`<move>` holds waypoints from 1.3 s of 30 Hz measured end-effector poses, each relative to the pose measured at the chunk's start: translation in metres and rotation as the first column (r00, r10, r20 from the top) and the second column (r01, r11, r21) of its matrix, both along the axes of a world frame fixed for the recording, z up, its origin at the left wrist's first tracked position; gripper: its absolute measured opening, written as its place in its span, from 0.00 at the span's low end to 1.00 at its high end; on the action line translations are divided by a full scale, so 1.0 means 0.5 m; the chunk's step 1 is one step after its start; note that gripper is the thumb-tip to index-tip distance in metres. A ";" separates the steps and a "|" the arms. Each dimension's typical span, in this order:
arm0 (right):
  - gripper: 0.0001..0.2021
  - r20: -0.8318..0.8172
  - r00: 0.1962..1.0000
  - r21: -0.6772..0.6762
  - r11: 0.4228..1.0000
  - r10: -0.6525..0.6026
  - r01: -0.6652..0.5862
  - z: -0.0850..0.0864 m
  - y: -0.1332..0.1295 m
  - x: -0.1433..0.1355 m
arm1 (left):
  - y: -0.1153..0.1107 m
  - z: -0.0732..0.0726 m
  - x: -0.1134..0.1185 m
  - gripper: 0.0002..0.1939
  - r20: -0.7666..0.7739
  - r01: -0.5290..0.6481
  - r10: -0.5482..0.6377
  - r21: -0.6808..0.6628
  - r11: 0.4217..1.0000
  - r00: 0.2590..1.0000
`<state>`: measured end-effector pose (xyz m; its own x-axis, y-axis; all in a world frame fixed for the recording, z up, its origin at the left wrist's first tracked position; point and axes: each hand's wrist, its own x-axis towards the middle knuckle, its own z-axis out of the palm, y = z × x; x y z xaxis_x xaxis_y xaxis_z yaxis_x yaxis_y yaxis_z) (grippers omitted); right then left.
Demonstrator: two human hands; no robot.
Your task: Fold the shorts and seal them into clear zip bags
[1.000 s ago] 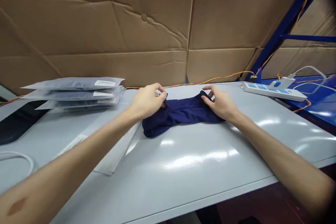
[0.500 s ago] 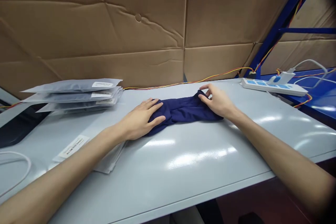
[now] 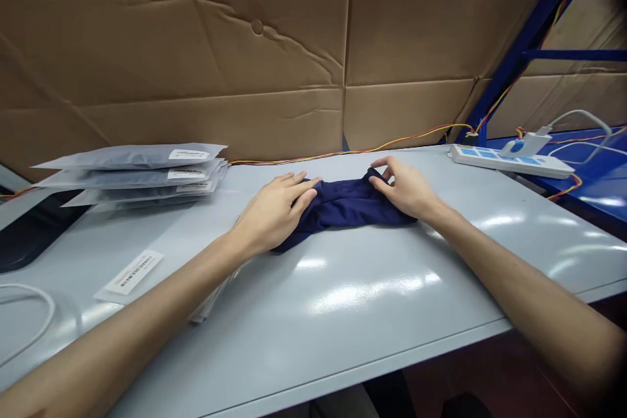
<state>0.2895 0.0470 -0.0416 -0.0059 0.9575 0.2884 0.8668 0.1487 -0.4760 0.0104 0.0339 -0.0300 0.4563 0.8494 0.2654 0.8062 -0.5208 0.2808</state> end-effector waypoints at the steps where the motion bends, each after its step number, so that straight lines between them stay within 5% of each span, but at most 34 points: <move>1: 0.17 0.000 1.000 -0.002 1.000 0.002 -0.002 0.000 0.000 0.000 | 0.000 0.000 0.007 0.27 0.001 0.010 -0.010 0.007 1.000 1.000; 8: 0.18 -0.002 1.000 0.003 1.000 -0.001 0.001 -0.002 0.002 0.004 | -0.004 -0.022 0.042 0.31 -0.251 0.016 -0.043 -0.109 0.994 0.967; 15: 0.21 -0.019 1.000 -0.019 1.000 -0.010 0.010 -0.009 0.000 0.012 | -0.007 -0.021 0.040 0.42 -0.161 0.005 -0.029 -0.143 0.990 0.987; 20: 0.22 -0.019 1.000 -0.033 0.999 -0.012 0.011 -0.007 -0.001 0.019 | -0.009 0.005 -0.016 0.41 -0.018 0.035 -0.039 -0.178 0.983 0.999; 28: 0.27 -0.190 0.979 -0.133 0.990 -0.070 0.045 0.006 0.000 0.023 | -0.013 0.018 -0.138 0.32 -0.029 0.034 -0.039 -0.174 0.984 0.999; 33: 0.28 -0.427 0.896 -0.225 0.974 -0.119 0.022 0.036 -0.008 0.012 | -0.009 0.003 -0.151 0.33 -0.051 0.091 -0.102 -0.186 0.978 0.993; 39: 0.27 -0.560 0.828 -0.133 0.988 -0.014 -0.073 0.118 -0.010 -0.054 | -0.010 -0.009 -0.129 0.32 -0.033 0.144 -0.150 -0.128 0.981 0.988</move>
